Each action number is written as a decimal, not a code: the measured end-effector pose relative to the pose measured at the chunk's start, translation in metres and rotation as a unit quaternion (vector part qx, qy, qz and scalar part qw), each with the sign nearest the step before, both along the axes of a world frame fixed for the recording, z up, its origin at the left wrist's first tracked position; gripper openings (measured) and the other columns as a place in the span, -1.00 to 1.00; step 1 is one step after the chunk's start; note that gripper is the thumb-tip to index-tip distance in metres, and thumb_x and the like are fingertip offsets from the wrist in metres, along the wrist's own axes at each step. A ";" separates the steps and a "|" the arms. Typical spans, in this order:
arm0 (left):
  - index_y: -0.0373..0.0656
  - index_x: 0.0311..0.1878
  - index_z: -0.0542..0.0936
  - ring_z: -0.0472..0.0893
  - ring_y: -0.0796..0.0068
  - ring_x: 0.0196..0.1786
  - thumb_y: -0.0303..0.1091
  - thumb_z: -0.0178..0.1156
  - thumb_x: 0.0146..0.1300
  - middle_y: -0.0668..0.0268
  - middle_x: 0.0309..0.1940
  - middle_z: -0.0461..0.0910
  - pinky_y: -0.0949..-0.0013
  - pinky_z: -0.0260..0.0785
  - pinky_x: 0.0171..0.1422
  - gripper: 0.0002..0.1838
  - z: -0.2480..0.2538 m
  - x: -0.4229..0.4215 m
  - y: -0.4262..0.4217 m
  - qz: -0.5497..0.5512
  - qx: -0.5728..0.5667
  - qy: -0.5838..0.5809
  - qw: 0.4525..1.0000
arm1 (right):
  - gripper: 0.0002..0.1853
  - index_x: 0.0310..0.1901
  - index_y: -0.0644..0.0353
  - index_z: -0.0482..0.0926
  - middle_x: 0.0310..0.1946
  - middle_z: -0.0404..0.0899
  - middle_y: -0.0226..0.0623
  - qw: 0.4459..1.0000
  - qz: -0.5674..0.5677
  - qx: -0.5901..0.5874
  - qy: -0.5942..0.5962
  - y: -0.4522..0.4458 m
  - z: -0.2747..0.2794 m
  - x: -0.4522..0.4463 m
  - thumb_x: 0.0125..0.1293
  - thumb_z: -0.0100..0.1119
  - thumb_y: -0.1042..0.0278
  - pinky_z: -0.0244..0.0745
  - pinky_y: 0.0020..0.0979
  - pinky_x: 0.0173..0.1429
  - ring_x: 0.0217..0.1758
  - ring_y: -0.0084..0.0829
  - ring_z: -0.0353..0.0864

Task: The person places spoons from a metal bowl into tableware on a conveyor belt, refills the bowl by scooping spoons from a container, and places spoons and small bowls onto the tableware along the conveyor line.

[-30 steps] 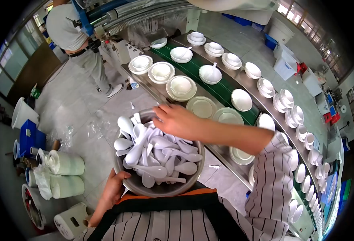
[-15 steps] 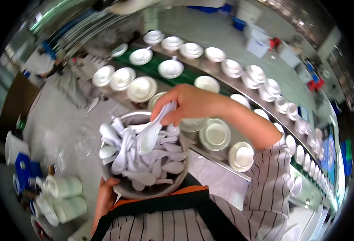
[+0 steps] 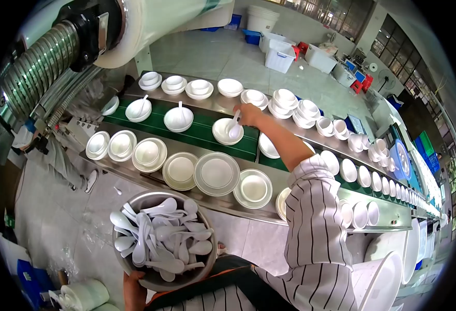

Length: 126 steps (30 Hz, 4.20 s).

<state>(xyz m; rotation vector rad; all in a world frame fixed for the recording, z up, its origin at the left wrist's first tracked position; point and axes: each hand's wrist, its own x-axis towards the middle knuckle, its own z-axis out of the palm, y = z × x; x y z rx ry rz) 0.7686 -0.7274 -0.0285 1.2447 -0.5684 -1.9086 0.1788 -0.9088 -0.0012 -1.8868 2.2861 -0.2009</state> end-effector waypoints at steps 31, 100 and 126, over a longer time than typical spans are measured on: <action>-0.31 0.25 0.29 0.38 0.29 0.17 -0.59 0.10 0.00 0.14 0.10 0.40 0.27 0.18 0.34 -0.37 0.040 -0.031 0.014 0.092 0.099 -0.075 0.988 | -0.49 0.09 0.16 0.48 -0.02 0.54 -0.13 0.934 0.328 -0.093 -0.102 0.000 0.043 0.154 0.02 0.29 0.49 0.45 -0.23 0.08 0.00 -0.11 0.54; -0.31 -0.01 0.43 0.54 0.31 -0.35 -0.56 0.11 -0.10 0.21 -0.37 0.51 0.29 0.48 -0.18 -0.54 0.062 -0.124 0.032 0.145 0.018 -0.179 0.973 | -0.49 0.14 0.14 0.46 -0.08 0.59 -0.18 0.918 0.236 -0.149 -0.281 0.067 0.068 0.038 0.15 0.32 0.22 0.51 -0.35 0.02 -0.05 -0.34 0.61; -0.37 0.25 0.26 0.46 0.27 0.06 -0.57 0.02 -0.07 0.12 0.03 0.44 0.31 0.30 0.17 -0.33 0.057 -0.160 -0.008 -0.183 -0.016 -0.080 0.980 | -0.82 -0.32 0.04 0.66 -0.24 0.61 -0.30 0.963 0.086 0.117 0.226 0.055 -0.002 -0.061 -0.01 0.32 0.27 0.50 -0.24 -0.09 -0.05 -0.21 0.54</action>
